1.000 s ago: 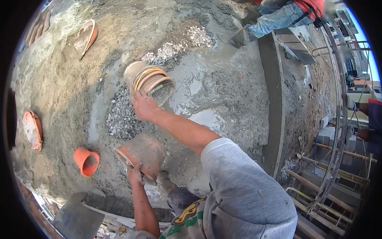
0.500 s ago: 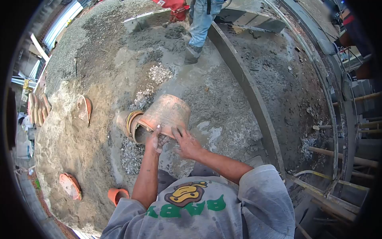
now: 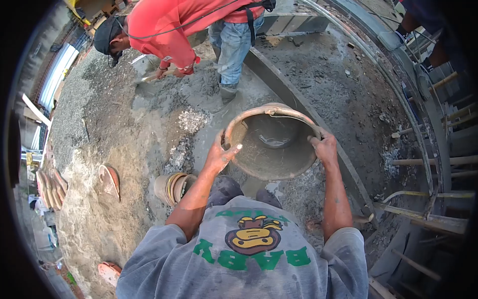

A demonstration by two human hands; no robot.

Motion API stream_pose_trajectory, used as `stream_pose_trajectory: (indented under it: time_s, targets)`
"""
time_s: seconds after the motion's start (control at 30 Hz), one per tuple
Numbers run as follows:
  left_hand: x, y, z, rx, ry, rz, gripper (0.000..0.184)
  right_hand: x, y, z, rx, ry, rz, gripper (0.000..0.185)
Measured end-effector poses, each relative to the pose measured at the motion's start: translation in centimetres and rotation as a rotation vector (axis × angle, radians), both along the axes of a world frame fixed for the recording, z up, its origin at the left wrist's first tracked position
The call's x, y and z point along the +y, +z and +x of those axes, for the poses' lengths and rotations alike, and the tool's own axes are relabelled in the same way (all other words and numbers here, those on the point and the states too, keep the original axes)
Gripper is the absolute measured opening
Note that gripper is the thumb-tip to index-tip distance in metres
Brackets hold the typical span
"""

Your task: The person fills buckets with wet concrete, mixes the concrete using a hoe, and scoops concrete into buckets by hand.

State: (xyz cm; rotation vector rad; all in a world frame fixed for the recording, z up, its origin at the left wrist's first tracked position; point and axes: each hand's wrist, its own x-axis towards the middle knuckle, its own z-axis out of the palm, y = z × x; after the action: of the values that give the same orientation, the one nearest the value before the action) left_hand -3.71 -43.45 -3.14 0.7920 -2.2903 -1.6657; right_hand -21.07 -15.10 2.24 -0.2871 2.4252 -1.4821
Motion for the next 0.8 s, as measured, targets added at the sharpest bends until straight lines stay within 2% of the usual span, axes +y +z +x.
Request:
stream_pose_trajectory:
  time_s: [0.07,0.1,0.2,0.23,0.3,0.33,0.37,0.4,0.43,0.47,0.53,0.6,0.7,0.8]
  targets:
    - [-1.3,-2.6,-0.7,0.113,-0.114,0.231,0.071,-1.6,0.5,0.2,-0.149,-0.051,-0.056,0.039]
    - [-2.4,-3.3,-1.5,0.095,-0.084,0.351,0.057,-2.8,0.6,0.0,-0.218,-0.080,-0.090,0.040]
    - [-7.4,-5.3,-3.5,-0.158,-0.098,0.266,0.038,-5.3,-6.9,-0.6,0.035,-0.178,0.317,0.045]
    - [-8.7,-6.7,-4.0,-0.251,-0.027,0.196,0.032,-7.3,-8.1,0.1,0.008,-0.244,0.524,0.049]
    - [-11.5,-7.7,-4.1,-0.313,-0.025,-0.005,0.038,-11.3,-11.5,1.3,-0.033,-0.377,0.752,0.055]
    - [-12.8,-8.4,-4.2,-0.334,-0.032,-0.110,0.041,-13.5,-13.3,1.6,-0.131,-0.337,0.811,0.046]
    - [-14.0,-12.4,-3.6,-0.338,-0.021,-0.116,0.048,-15.8,-15.4,2.3,-0.242,-0.298,0.864,0.037]
    - [-15.3,-12.8,-3.6,-0.424,-0.046,-0.143,0.049,-18.1,-18.1,3.1,-0.654,-0.446,0.439,0.036]
    - [-16.5,-13.2,-4.0,-0.504,-0.072,-0.178,0.049,-21.9,-17.5,4.1,-0.827,-0.496,0.172,0.035]
    - [-17.6,-13.7,-4.3,-0.581,-0.097,-0.217,0.050,-24.5,-18.3,4.8,-0.910,-0.424,0.107,0.035]
    - [-20.0,-18.4,-3.5,-0.593,-0.071,-0.197,0.054,-29.2,-20.1,6.2,-0.898,-0.379,-0.056,0.028]
    - [-21.1,-16.4,-4.8,-0.544,0.046,0.239,0.050,-32.6,-21.9,6.4,-0.949,-0.372,-0.109,0.024]
    - [-23.5,-21.7,-4.4,-0.214,-0.009,0.476,0.043,-36.2,-31.6,7.1,-0.695,-0.496,-0.179,0.023]
    - [-24.9,-30.5,-3.8,-0.162,-0.010,0.472,0.040,-38.2,-40.5,5.3,-0.619,-0.413,-0.174,0.031]
